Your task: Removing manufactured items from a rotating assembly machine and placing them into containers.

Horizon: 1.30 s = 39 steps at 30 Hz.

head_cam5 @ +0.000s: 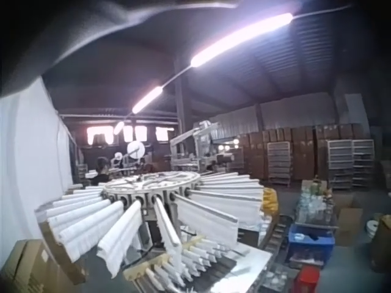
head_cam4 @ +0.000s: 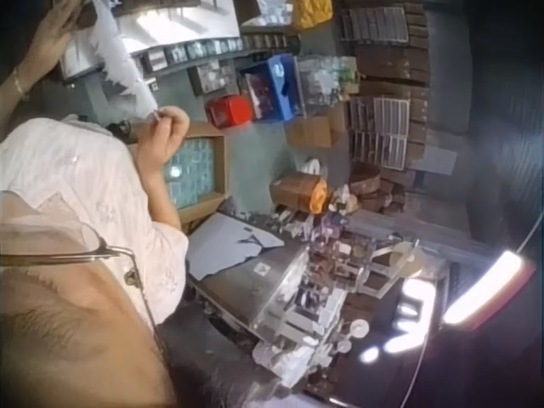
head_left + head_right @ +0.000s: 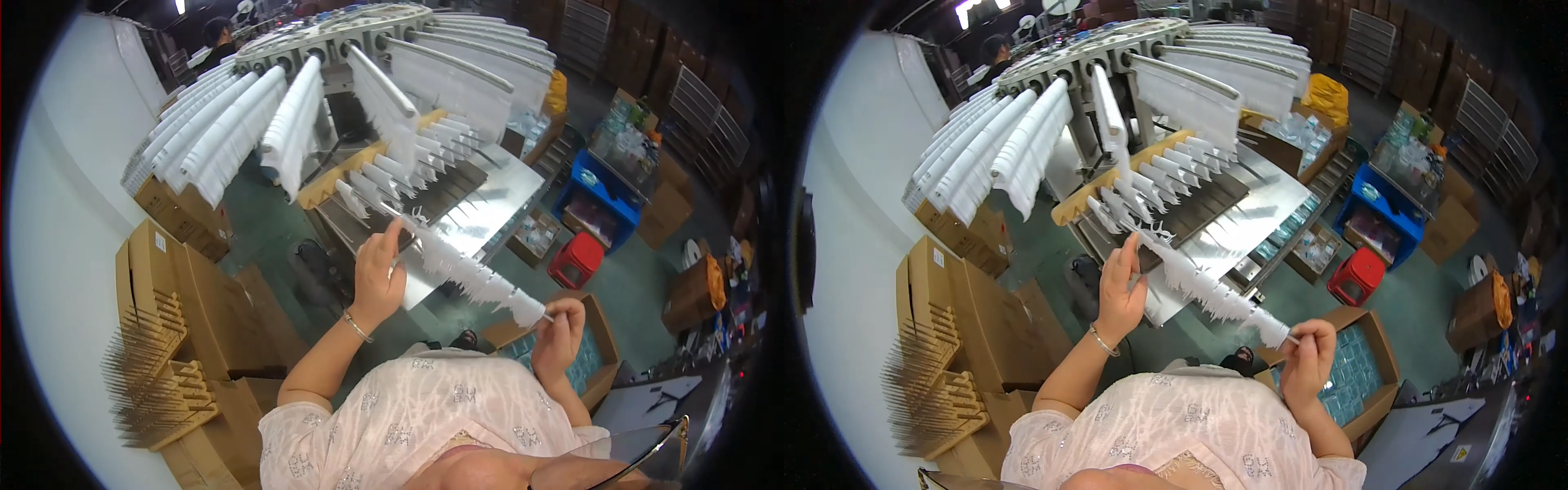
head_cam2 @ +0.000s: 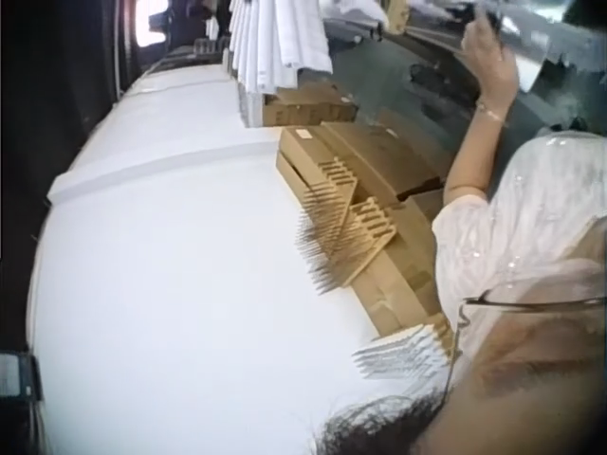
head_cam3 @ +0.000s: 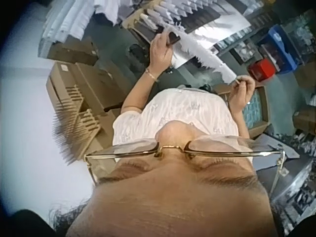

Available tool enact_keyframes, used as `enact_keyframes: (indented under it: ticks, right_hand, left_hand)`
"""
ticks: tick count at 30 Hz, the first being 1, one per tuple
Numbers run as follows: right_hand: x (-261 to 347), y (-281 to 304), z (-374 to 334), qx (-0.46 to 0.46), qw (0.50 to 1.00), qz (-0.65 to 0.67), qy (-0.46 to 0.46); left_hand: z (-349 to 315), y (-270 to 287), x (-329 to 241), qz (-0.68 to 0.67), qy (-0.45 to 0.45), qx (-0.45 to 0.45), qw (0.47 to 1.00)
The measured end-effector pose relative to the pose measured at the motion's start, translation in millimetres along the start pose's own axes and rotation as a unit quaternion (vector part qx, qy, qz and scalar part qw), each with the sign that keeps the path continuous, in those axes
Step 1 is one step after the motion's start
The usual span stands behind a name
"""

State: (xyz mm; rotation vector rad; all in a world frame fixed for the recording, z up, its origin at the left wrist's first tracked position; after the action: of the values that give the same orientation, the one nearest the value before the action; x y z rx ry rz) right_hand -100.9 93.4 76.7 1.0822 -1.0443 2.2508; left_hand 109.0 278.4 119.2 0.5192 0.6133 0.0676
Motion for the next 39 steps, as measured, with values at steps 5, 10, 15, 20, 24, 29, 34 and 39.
enact_keyframes:
  ticks: [5,10,15,20,24,29,34,39]
  right_hand:
    - [-14.6,46.1,12.2,-0.068,0.994,0.072,-0.036]
    - [-30.2,61.0,30.6,-0.058,0.993,0.081,-0.063]
    - [-67.5,69.0,59.3,-0.031,0.99,0.107,-0.085]
    - [-76.2,75.3,103.1,0.008,0.996,0.056,-0.066]
    - [-54.2,47.6,137.5,0.11,0.987,-0.115,-0.013]
    - [30.3,73.5,151.5,-0.081,0.904,-0.323,0.269]
    - [-13.4,54.0,54.4,-0.036,0.907,-0.308,0.285]
    - [-57.8,22.7,70.7,-0.007,0.987,-0.093,0.133]
  left_hand:
    - [13.0,14.9,-35.9,-0.006,-0.084,0.026,0.996]
    - [35.4,-15.6,-45.1,0.181,-0.135,0.117,0.967]
    - [35.3,-38.9,-20.6,0.23,-0.119,0.192,0.947]
    - [16.9,-65.6,12.6,0.03,-0.018,0.424,0.905]
    - [-24.2,-88.0,20.8,-0.246,0.305,0.589,0.707]
    - [-24.4,-113.8,-8.3,-0.424,0.408,0.526,0.614]
    - [-9.4,-167.3,-44.7,-0.493,0.398,0.49,0.599]
    - [15.0,-260.9,-73.9,-0.548,0.376,0.425,0.614]
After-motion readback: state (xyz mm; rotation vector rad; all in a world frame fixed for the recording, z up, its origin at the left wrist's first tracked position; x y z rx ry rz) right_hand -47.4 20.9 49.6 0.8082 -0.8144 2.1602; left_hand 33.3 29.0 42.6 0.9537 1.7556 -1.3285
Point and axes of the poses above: each hand's wrist, its own z-axis towards the middle knuckle, its own y-axis out of the back of the hand, x = y × z, the point moved 8 cm from there along z, towards the middle knuckle, and after that the axes turned 6 degrees about y, right-handed, at the moved point
